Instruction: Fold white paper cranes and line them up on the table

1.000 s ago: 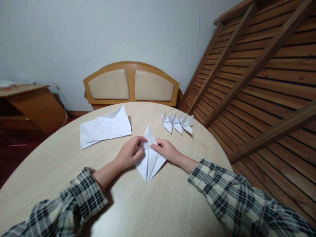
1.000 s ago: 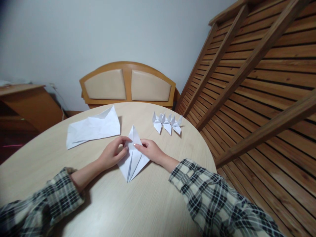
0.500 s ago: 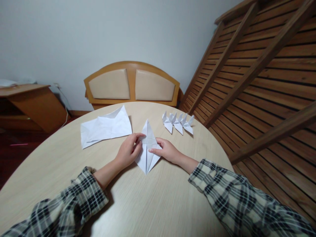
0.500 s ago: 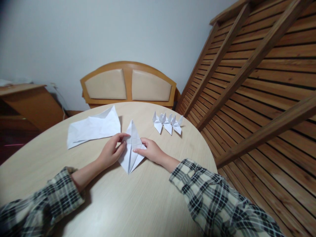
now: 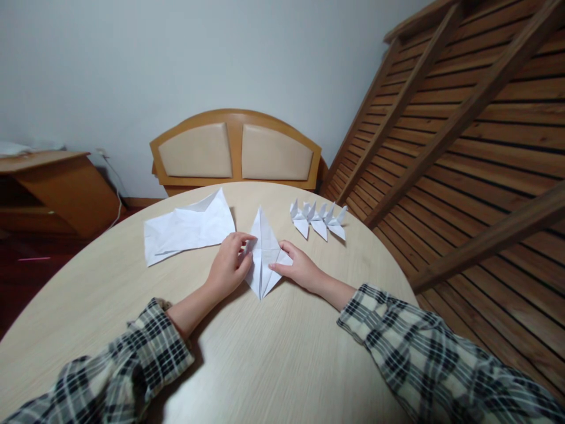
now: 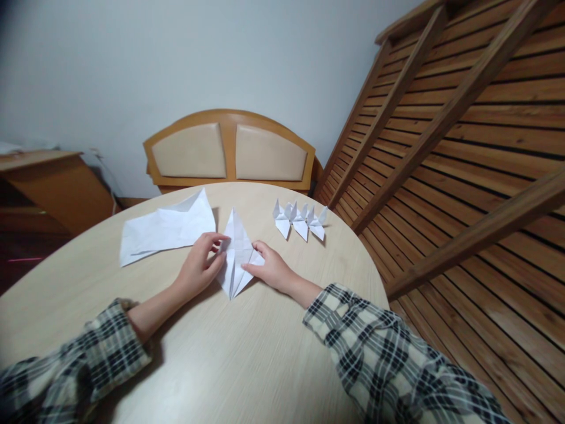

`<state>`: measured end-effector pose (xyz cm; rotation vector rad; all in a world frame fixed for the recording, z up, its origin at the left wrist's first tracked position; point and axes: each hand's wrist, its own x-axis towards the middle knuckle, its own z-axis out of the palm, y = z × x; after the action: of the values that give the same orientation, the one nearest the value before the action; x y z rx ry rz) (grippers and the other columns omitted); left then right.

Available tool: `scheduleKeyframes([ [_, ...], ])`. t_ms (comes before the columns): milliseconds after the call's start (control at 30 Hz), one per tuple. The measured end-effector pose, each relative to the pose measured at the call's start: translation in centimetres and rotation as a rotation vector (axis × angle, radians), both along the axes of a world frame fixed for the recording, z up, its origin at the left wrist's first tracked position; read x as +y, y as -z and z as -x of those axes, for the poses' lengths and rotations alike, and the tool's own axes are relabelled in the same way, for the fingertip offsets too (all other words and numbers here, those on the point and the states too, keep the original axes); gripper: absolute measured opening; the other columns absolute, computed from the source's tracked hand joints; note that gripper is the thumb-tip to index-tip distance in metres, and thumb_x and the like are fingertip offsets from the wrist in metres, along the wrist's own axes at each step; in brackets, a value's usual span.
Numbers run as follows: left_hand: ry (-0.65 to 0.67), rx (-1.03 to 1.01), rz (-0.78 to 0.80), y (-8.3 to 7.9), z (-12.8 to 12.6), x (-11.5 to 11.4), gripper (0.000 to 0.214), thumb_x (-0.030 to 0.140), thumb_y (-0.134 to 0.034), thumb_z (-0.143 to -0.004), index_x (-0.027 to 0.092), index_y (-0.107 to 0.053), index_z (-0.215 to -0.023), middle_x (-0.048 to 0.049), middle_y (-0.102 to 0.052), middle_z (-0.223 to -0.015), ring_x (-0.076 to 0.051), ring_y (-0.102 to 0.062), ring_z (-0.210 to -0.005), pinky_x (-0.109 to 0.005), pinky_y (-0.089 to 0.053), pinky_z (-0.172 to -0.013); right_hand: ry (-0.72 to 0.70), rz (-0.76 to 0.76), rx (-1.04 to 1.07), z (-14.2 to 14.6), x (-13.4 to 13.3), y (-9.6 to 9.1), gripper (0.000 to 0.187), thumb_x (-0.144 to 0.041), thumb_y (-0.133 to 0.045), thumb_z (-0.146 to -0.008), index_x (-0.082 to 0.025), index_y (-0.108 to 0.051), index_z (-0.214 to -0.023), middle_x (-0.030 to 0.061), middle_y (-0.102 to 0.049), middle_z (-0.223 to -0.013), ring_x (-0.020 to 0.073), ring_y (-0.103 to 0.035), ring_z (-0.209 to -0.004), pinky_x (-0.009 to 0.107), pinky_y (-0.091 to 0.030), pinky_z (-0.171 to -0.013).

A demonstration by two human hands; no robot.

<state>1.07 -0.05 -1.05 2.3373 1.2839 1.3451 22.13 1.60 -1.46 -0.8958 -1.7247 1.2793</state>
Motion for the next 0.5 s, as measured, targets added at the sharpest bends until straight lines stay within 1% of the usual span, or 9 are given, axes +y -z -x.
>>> scheduleKeyframes([
  [67,-0.023,0.023,-0.043,-0.1,0.0,0.0,0.032,0.012,-0.053,-0.087,0.022,-0.052,-0.117,-0.0111,-0.052,-0.123,-0.026,-0.051,-0.115,-0.043,-0.050,-0.090,0.030,-0.007,-0.004,0.0,0.0,-0.1,0.034,-0.028,-0.072,-0.075,-0.018,-0.056,-0.103,0.0060,-0.065,-0.104,0.0224,-0.062,-0.098,0.041,-0.048,-0.092],
  [133,-0.084,0.048,-0.102,-0.3,0.0,-0.1,0.029,0.014,-0.056,-0.086,0.022,-0.052,-0.113,-0.0115,-0.049,-0.126,-0.028,-0.047,-0.121,-0.049,-0.045,-0.097,0.048,-0.001,-0.002,0.0,-0.1,-0.2,0.031,-0.027,-0.070,-0.077,-0.018,-0.056,-0.103,0.0057,-0.065,-0.103,0.0223,-0.061,-0.097,0.041,-0.048,-0.091],
  [167,-0.114,0.058,-0.136,-0.4,-0.1,-0.2,0.026,0.014,-0.058,-0.085,0.022,-0.052,-0.109,-0.0111,-0.050,-0.123,-0.028,-0.048,-0.119,-0.050,-0.044,-0.099,0.056,0.005,0.000,0.0,-0.1,-0.2,0.030,-0.027,-0.069,-0.077,-0.019,-0.056,-0.103,0.0056,-0.065,-0.103,0.0222,-0.061,-0.097,0.040,-0.048,-0.091],
  [233,-0.138,0.077,-0.197,-0.6,-0.1,-0.5,0.021,0.015,-0.059,-0.085,0.022,-0.052,-0.103,-0.0092,-0.053,-0.112,-0.028,-0.051,-0.110,-0.049,-0.045,-0.095,0.079,0.013,0.001,0.0,-0.2,-0.2,0.028,-0.026,-0.068,-0.079,-0.019,-0.056,-0.104,0.0054,-0.065,-0.102,0.0220,-0.061,-0.096,0.040,-0.048,-0.090],
  [300,-0.096,0.121,-0.231,-0.8,-0.3,-1.0,0.018,0.015,-0.057,-0.087,0.022,-0.051,-0.102,-0.0073,-0.054,-0.104,-0.026,-0.053,-0.101,-0.045,-0.047,-0.088,0.096,0.015,-0.003,0.0,-0.2,-0.2,0.027,-0.026,-0.067,-0.080,-0.020,-0.056,-0.104,0.0051,-0.064,-0.102,0.0218,-0.060,-0.095,0.040,-0.048,-0.090],
  [367,-0.006,0.199,-0.230,-0.9,-0.5,-1.4,0.020,0.014,-0.054,-0.089,0.023,-0.051,-0.106,-0.0069,-0.055,-0.102,-0.024,-0.054,-0.097,-0.041,-0.048,-0.084,0.097,0.003,-0.002,0.0,-0.2,-0.3,0.027,-0.026,-0.066,-0.081,-0.021,-0.055,-0.104,0.0050,-0.064,-0.103,0.0219,-0.060,-0.096,0.040,-0.048,-0.091],
  [433,0.067,0.279,-0.202,-1.0,-0.8,-1.7,0.024,0.014,-0.052,-0.091,0.022,-0.050,-0.113,-0.0080,-0.057,-0.104,-0.024,-0.055,-0.097,-0.041,-0.049,-0.084,0.079,-0.017,0.007,0.1,-0.3,-0.4,0.027,-0.025,-0.065,-0.081,-0.021,-0.055,-0.105,0.0049,-0.064,-0.103,0.0222,-0.060,-0.098,0.040,-0.047,-0.093],
  [500,0.085,0.320,-0.169,-1.1,-1.0,-1.9,0.026,0.015,-0.051,-0.091,0.021,-0.050,-0.117,-0.0095,-0.057,-0.107,-0.025,-0.055,-0.099,-0.042,-0.049,-0.086,0.052,-0.038,0.022,0.1,-0.4,-0.5,0.027,-0.025,-0.065,-0.081,-0.021,-0.055,-0.105,0.0049,-0.063,-0.104,0.0222,-0.059,-0.100,0.040,-0.046,-0.094],
])
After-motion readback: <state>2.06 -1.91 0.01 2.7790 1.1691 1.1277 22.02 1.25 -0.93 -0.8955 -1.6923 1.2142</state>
